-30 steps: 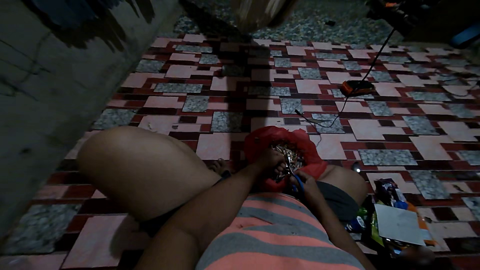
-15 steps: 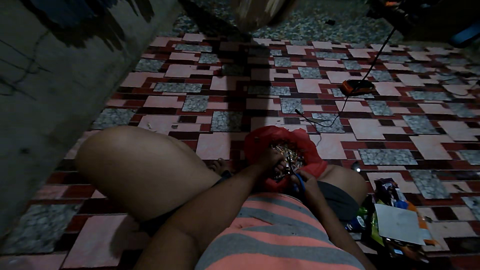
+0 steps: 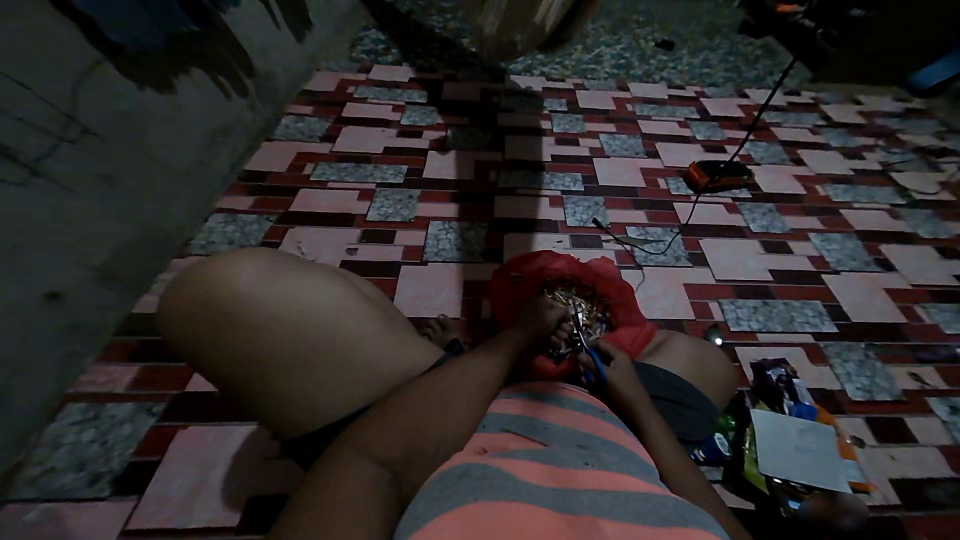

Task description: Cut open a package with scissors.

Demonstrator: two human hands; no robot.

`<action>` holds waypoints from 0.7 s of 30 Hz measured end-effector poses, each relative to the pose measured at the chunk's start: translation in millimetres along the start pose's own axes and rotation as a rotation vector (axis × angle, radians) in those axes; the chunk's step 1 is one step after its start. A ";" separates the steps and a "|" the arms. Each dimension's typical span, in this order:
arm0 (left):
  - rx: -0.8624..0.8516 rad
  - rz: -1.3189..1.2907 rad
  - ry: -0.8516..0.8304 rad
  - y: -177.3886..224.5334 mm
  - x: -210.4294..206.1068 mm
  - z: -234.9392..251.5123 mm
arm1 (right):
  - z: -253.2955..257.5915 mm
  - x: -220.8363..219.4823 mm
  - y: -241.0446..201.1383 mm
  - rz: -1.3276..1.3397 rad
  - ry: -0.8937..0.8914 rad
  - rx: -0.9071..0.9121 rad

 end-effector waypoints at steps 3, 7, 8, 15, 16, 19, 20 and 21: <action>-0.013 0.025 -0.040 -0.7 -3.5 -0.3 | 0.0 -0.9 -1.6 -0.020 0.012 -0.024; -0.017 0.051 -0.062 -4.1 -4.9 2.2 | 1.4 -0.2 -1.8 -0.052 0.018 -0.001; -0.017 0.057 -0.065 -4.1 -4.8 2.1 | 2.2 0.7 -0.9 -0.063 0.021 0.013; -0.002 -0.004 -0.084 -6.7 -6.8 3.9 | 2.2 5.9 1.7 -0.004 0.076 0.099; -0.003 -0.015 -0.084 -6.1 -6.4 3.1 | 1.5 5.6 0.9 0.017 0.082 0.085; 0.012 -0.019 -0.059 -1.6 -5.2 0.2 | 0.3 4.6 -0.6 0.001 0.058 0.028; 0.013 -0.018 -0.050 -0.8 -4.9 0.2 | 0.8 3.5 -0.7 -0.009 0.032 0.012; 0.012 -0.012 -0.044 -0.2 -4.5 -0.1 | 1.0 1.7 -0.7 -0.009 0.012 0.003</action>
Point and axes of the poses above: each hand's wrist, its own z-axis towards the middle knuckle, its own x-axis out of the back of the hand, y = z × x, the point moved 5 cm from there along z, towards the middle knuckle, and after that the axes turned 3 degrees about -x, right-handed, at the moved point
